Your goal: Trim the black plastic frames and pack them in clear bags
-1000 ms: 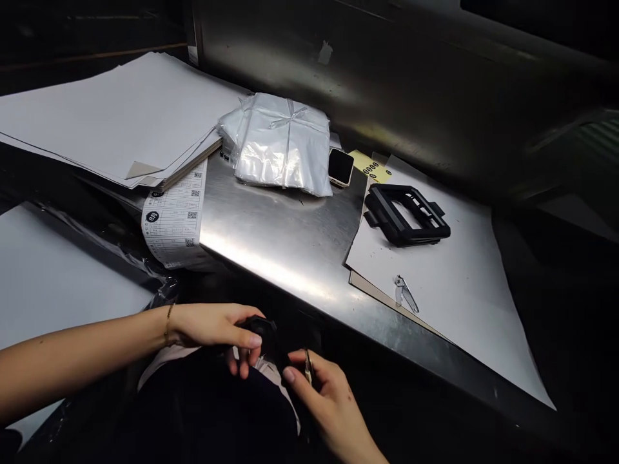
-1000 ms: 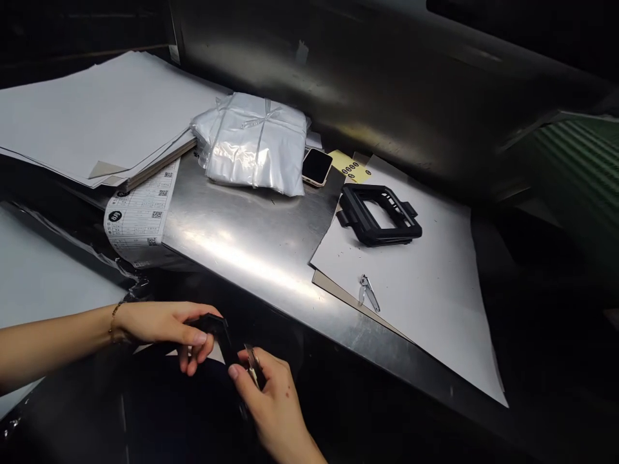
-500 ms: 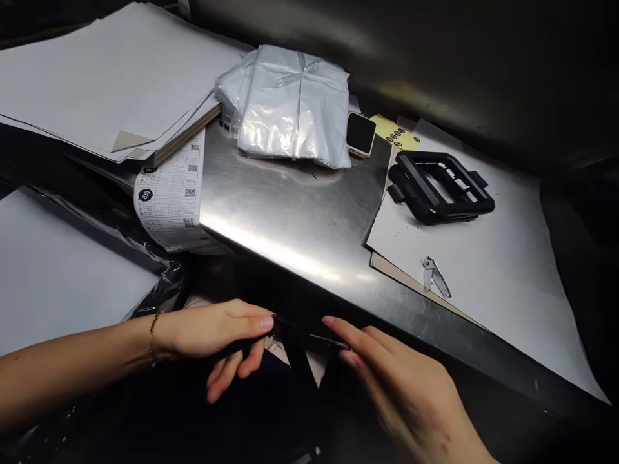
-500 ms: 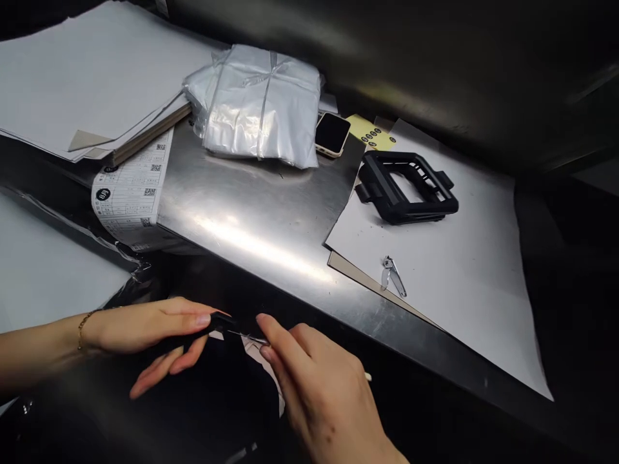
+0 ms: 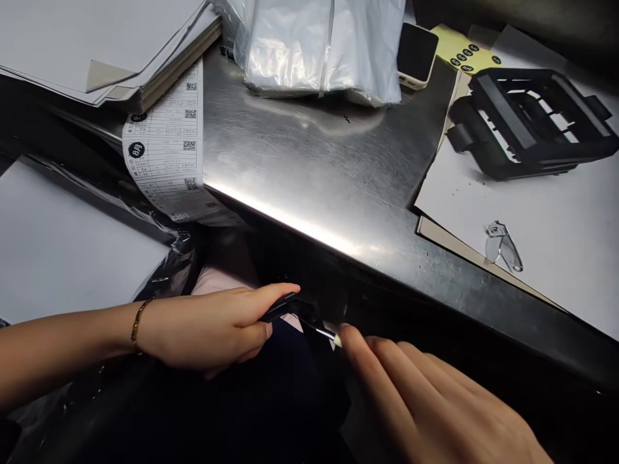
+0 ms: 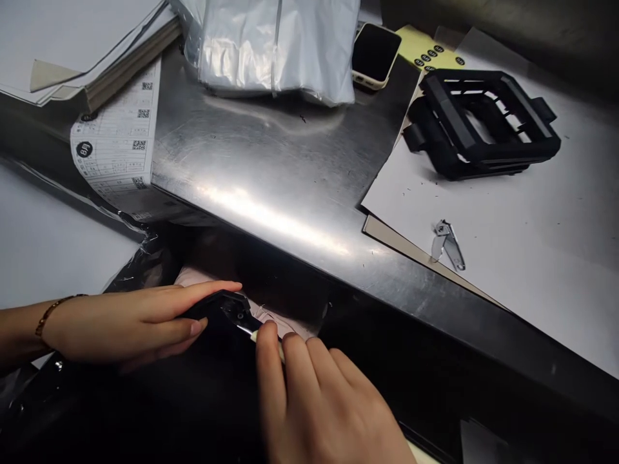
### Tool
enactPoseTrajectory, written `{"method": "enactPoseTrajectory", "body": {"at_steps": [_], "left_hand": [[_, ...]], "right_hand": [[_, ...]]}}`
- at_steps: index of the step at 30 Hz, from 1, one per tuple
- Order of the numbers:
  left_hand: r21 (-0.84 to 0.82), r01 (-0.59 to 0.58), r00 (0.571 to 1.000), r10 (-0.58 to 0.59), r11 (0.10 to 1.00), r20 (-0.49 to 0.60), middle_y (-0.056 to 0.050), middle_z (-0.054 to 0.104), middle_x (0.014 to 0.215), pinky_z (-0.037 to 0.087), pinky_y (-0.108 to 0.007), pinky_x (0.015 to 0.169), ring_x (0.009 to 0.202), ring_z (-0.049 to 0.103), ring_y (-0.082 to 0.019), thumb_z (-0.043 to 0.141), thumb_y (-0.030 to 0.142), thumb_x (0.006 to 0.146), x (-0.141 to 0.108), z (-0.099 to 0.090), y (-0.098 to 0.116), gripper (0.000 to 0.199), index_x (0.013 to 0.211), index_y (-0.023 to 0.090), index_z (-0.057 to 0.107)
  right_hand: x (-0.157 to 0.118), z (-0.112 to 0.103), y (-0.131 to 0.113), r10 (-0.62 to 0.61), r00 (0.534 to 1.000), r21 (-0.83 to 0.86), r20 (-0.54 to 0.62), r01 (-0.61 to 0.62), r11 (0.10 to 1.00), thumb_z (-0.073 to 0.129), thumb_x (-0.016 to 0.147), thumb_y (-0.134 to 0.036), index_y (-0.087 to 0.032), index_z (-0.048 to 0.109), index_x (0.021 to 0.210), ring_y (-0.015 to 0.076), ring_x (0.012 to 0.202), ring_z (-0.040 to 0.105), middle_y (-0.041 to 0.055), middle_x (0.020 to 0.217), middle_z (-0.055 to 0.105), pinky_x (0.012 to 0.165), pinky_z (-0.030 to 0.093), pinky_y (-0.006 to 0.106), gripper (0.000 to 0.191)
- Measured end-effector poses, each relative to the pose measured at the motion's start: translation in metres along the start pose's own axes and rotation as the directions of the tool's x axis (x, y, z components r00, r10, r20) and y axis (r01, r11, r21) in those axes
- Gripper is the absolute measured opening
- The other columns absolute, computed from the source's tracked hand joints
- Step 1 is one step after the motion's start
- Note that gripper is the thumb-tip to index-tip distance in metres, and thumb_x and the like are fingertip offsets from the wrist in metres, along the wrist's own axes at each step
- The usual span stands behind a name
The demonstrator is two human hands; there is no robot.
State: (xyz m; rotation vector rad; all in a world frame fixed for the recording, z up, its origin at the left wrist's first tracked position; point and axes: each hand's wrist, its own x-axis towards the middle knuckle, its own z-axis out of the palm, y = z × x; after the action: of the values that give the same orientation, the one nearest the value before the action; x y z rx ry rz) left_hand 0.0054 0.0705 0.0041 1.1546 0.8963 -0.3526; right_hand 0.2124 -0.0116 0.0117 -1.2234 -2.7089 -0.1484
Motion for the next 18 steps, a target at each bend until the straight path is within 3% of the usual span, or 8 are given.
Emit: {"method": "enactPoseTrajectory", "body": {"at_steps": [7, 15, 18], "left_hand": [[0.008, 0.049, 0.999, -0.049, 0.999, -0.008, 0.007, 0.048, 0.058, 0.037, -0.012, 0.033, 0.034, 0.041, -0.005, 0.036, 0.026, 0.084, 0.003, -0.001, -0.002, 0.056, 0.135, 0.039, 0.015], [0.019, 0.040, 0.999, -0.040, 0.999, 0.024, 0.007, 0.044, 0.053, 0.033, -0.013, 0.032, 0.035, 0.039, -0.007, 0.034, 0.025, 0.085, 0.000, -0.001, 0.004, 0.055, 0.137, 0.030, 0.016], [0.100, 0.008, 1.000, -0.006, 0.995, -0.024, 0.009, 0.042, 0.045, 0.034, -0.013, 0.031, 0.033, 0.039, -0.008, 0.035, 0.026, 0.085, 0.000, 0.001, 0.003, 0.055, 0.137, 0.028, 0.017]], "right_hand": [[0.007, 0.007, 0.002, -0.042, 0.999, -0.008, 0.019, 0.043, 0.999, 0.036, 0.074, -0.007, 0.001, 0.058, 0.092, 0.0175, 0.046, 0.053, 0.0101, 0.056, 0.057, 0.038, 0.043, 0.029, 0.030], [0.009, -0.003, 0.004, -0.078, 0.997, -0.045, 0.028, 0.079, 0.996, 0.033, 0.074, -0.005, 0.000, 0.059, 0.090, 0.0170, 0.044, 0.052, 0.0097, 0.055, 0.055, 0.036, 0.040, 0.028, 0.031], [0.009, -0.003, 0.004, -0.125, 0.989, -0.052, 0.083, 0.129, 0.990, 0.035, 0.074, -0.003, 0.003, 0.057, 0.094, 0.0160, 0.044, 0.051, 0.0081, 0.056, 0.054, 0.038, 0.041, 0.028, 0.031]]}}
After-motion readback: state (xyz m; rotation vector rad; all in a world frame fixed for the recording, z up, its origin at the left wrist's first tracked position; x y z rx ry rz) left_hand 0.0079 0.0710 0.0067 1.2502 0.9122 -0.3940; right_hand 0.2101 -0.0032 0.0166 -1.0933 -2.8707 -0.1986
